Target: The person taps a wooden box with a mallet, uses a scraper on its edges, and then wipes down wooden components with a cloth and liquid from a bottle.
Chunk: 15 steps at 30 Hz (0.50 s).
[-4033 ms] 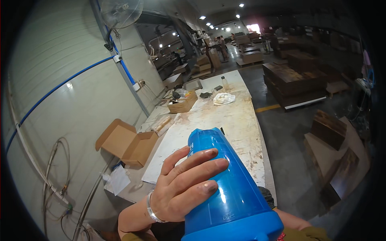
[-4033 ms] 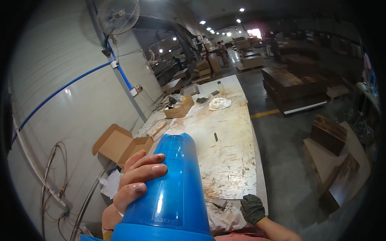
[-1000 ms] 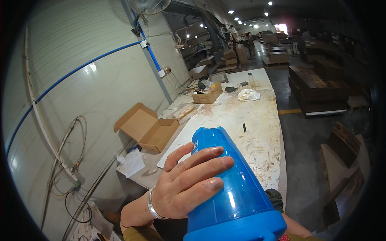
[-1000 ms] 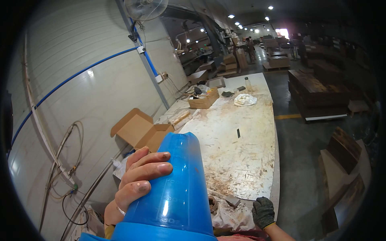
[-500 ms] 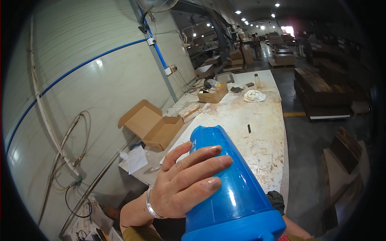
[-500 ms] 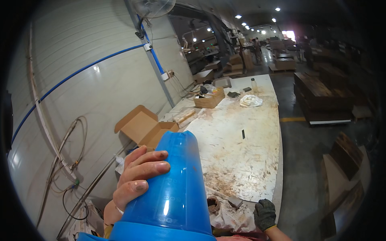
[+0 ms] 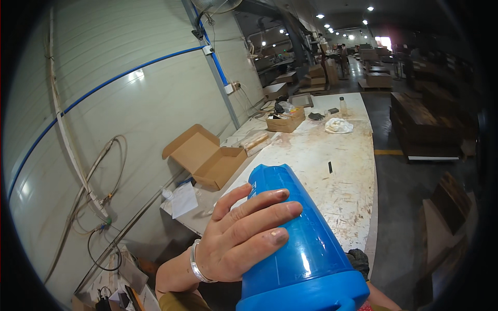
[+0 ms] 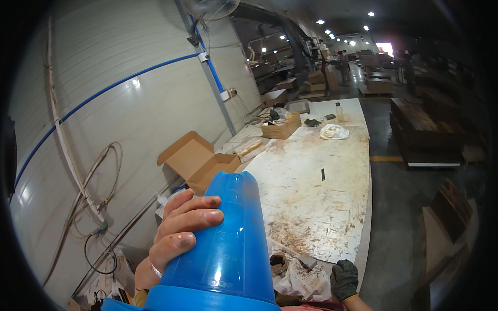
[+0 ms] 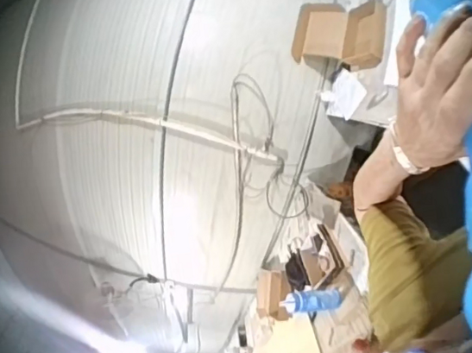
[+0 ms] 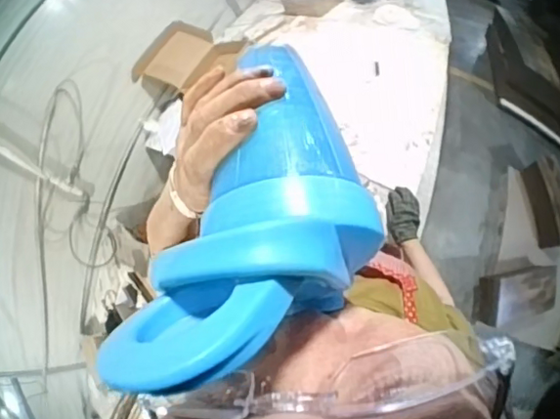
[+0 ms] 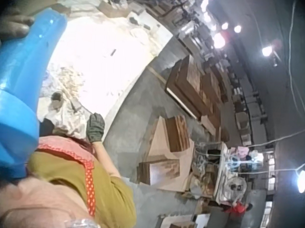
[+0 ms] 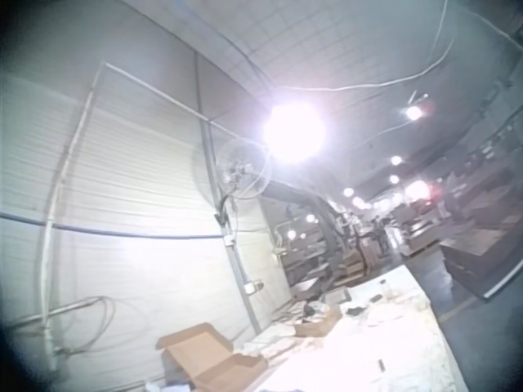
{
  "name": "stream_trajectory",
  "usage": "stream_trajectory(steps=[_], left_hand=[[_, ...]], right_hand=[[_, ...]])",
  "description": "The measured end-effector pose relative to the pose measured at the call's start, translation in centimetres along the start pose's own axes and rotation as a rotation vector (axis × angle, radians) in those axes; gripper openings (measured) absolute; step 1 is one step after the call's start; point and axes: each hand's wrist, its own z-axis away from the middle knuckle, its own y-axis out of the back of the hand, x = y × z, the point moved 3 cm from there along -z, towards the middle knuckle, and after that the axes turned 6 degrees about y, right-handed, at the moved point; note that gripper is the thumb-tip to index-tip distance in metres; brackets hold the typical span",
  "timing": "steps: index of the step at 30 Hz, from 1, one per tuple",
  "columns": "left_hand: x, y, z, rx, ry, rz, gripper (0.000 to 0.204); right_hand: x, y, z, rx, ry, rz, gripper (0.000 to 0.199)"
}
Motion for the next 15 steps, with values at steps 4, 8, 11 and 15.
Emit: stream_trajectory(steps=[4,8,11,15], left_hand=[[0.4,0.1,0.0,0.003,-0.014,-0.047,0.038],[1.0,0.5,-0.2,0.033,0.007,-0.08,0.037],[1.4,0.8,0.1,0.029,0.014,-0.148,0.037],[2.0,0.9,0.2,0.033,0.031,-0.161,0.036]], right_hand=[[0.0,0.0,-0.3,-0.01,0.015,0.021,0.028],[-0.2,0.9,-0.6,-0.01,0.005,0.005,0.025],[-0.2,0.7,-0.7,0.075,0.094,0.027,0.023],[1.2,1.7,0.3,-0.069,-0.164,-0.176,0.028]])
